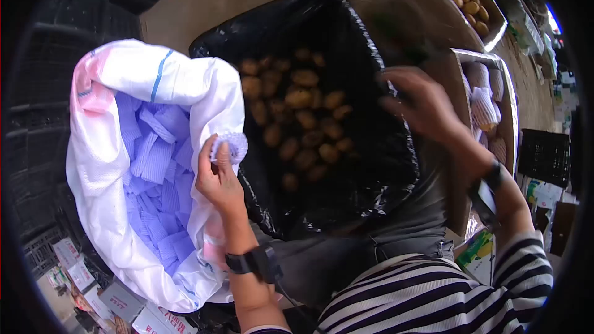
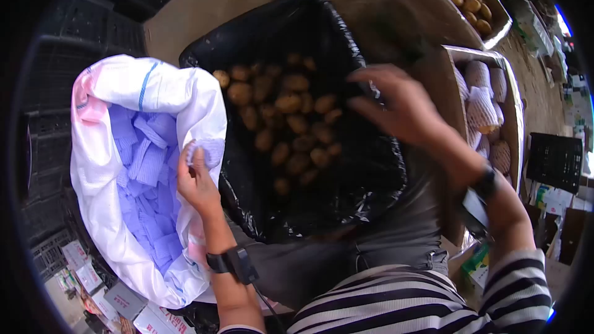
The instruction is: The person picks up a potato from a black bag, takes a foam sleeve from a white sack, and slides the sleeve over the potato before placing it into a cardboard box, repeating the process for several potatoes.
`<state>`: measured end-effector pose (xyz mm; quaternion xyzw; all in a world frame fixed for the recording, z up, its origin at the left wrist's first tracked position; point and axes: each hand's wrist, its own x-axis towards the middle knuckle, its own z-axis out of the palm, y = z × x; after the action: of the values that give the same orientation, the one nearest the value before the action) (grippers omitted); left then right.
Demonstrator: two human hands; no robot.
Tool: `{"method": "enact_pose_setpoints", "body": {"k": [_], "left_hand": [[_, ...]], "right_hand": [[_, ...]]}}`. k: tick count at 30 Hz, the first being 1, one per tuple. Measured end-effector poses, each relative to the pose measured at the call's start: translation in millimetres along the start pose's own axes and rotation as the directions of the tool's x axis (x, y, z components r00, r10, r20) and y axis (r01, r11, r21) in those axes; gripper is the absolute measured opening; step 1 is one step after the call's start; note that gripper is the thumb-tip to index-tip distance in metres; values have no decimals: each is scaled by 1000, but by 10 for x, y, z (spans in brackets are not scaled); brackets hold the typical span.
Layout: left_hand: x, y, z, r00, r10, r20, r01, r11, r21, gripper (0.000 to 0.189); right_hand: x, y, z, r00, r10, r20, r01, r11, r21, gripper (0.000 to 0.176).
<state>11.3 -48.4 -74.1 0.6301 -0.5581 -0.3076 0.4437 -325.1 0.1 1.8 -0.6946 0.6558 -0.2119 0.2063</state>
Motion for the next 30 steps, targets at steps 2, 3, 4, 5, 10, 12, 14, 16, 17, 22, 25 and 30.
{"method": "enact_pose_setpoints", "body": {"k": [2, 3, 4, 5, 10, 12, 14, 16, 17, 22, 25, 30], "left_hand": [[33, 88, 10, 995, 52, -87, -54, 998, -16, 25], [34, 249, 14, 981, 169, -93, -159, 982, 101, 24], [35, 189, 6, 978, 205, -46, -202, 977, 68, 28], [31, 148, -17, 964, 265, -11, -264, 963, 62, 40], [56, 122, -76, 966, 258, 29, -259, 964, 63, 42], [37, 115, -65, 957, 285, 62, -289, 954, 75, 43], [-15, 167, -36, 950, 297, 101, -304, 950, 70, 39], [-78, 159, 0, 932, 348, 107, -359, 925, 126, 37], [-121, 213, 18, 918, 382, 105, -395, 898, 195, 37], [-739, 444, 376, 878, 322, 355, -390, 911, 137, 31], [-982, 645, 403, 839, -236, 490, 364, 914, -182, 20], [-1159, 572, 311, 959, -267, 97, 284, 899, -332, 16]], "right_hand": [[491, 58, 1001, 984, -72, 161, 60, 995, 76, 45], [678, 144, 1465, 950, -16, 313, 54, 992, -115, 52], [891, 401, 1998, 834, 95, 544, 19, 980, -199, 56], [1000, 615, 2401, 821, 91, 564, 31, 979, -203, 56], [1110, 801, 2864, 790, 170, 589, -93, 983, -159, 60], [911, 713, 2629, 871, 14, 491, -10, 1000, -10, 61], [704, 285, 2114, 870, 79, 486, -197, 961, 196, 66], [472, -202, 1526, 726, 205, 657, -574, 706, 415, 72], [284, -307, 1346, 704, 135, 697, -654, 507, 562, 73], [-565, -802, 866, 802, -157, 576, -594, -114, 796, 71], [-726, -814, 883, 857, -79, 510, -516, -146, 844, 66], [-676, -839, 817, 861, 47, 507, -487, 362, 795, 72]]}}
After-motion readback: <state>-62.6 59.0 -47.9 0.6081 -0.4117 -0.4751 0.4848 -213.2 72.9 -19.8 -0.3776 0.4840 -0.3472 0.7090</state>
